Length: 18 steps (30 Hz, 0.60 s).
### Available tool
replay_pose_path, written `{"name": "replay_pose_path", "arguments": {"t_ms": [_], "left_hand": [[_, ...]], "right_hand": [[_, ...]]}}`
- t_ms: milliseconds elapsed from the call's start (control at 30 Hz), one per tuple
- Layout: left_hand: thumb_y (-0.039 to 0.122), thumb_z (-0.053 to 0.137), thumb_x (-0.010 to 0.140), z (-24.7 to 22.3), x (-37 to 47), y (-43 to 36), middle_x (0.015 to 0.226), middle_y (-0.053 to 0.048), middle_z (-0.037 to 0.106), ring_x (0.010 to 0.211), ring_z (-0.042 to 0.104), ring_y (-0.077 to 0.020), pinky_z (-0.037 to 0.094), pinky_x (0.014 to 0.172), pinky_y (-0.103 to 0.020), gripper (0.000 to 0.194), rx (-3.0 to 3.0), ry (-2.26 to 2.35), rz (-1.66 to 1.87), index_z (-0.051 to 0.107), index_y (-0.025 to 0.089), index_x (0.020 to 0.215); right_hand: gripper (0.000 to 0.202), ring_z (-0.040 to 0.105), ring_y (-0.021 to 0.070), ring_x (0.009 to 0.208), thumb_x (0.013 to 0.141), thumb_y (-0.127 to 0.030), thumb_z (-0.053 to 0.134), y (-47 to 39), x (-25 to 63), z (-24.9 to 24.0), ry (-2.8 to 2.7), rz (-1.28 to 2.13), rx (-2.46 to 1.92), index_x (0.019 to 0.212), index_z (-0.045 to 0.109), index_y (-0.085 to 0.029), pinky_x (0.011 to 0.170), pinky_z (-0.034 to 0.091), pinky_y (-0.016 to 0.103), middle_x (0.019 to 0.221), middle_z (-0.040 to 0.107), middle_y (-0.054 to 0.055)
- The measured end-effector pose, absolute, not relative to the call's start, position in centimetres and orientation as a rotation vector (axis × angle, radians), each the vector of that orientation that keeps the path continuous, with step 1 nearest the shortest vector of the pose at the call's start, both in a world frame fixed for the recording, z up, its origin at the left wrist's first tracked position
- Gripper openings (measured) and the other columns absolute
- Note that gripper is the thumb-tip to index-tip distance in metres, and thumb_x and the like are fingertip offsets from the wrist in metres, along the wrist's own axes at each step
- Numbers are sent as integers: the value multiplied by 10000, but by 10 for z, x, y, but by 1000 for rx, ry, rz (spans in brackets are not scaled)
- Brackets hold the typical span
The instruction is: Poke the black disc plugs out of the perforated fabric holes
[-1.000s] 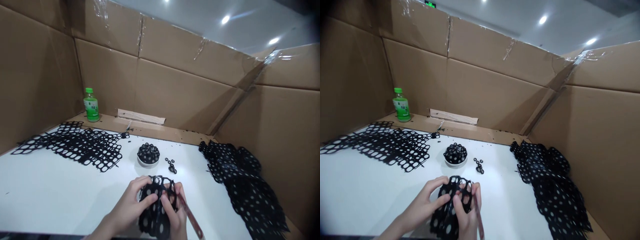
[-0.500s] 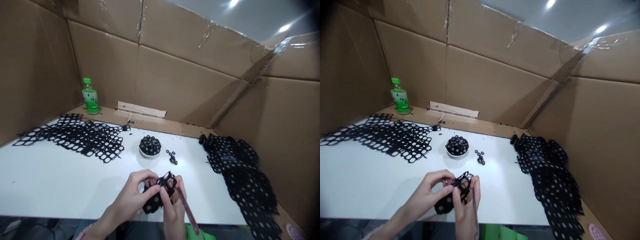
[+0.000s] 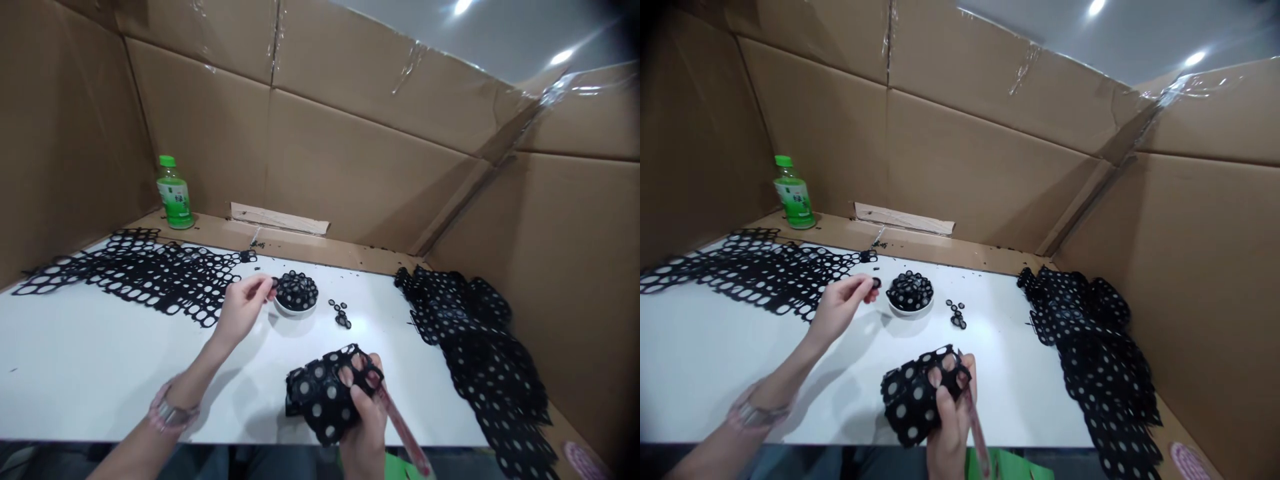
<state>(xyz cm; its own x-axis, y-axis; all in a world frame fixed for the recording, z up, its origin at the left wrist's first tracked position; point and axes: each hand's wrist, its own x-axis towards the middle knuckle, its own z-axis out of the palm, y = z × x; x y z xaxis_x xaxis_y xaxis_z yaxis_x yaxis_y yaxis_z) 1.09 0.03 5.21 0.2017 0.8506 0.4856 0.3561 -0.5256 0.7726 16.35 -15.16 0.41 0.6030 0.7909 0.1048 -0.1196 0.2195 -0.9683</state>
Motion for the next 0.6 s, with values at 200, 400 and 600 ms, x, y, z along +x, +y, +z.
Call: {"name": "replay_pose_path", "arguments": {"t_ms": [200, 400, 600], "left_hand": [[215, 491, 842, 41, 42, 44, 885, -72, 680, 865, 603, -219, 462, 812, -329, 197, 2292, 1129, 1150, 685, 182, 850], [217, 526, 825, 30, 54, 54, 917, -88, 674, 922, 589, -251, 453, 854, -377, 173, 2382, 1139, 1076, 694, 192, 857], [297, 503, 881, 57, 39, -9, 976, -69, 670, 945, 604, -199, 466, 855, -309, 190, 2275, 769, 1016, 640, 176, 930]], "right_hand": [[233, 523, 168, 565, 631, -309, 586, -136, 165, 21, -377, 965, -856, 841, 524, -230, 603, 465, 330, 644, 501, -28], [175, 574, 200, 740, 687, -301, 578, -132, 161, 33, -529, 915, -1025, 843, 527, -241, 703, 472, 324, 743, 572, -8], [189, 600, 200, 867, 692, -292, 597, -126, 155, 36, -546, 926, -993, 863, 536, -238, 794, 474, 323, 825, 608, -7]]}}
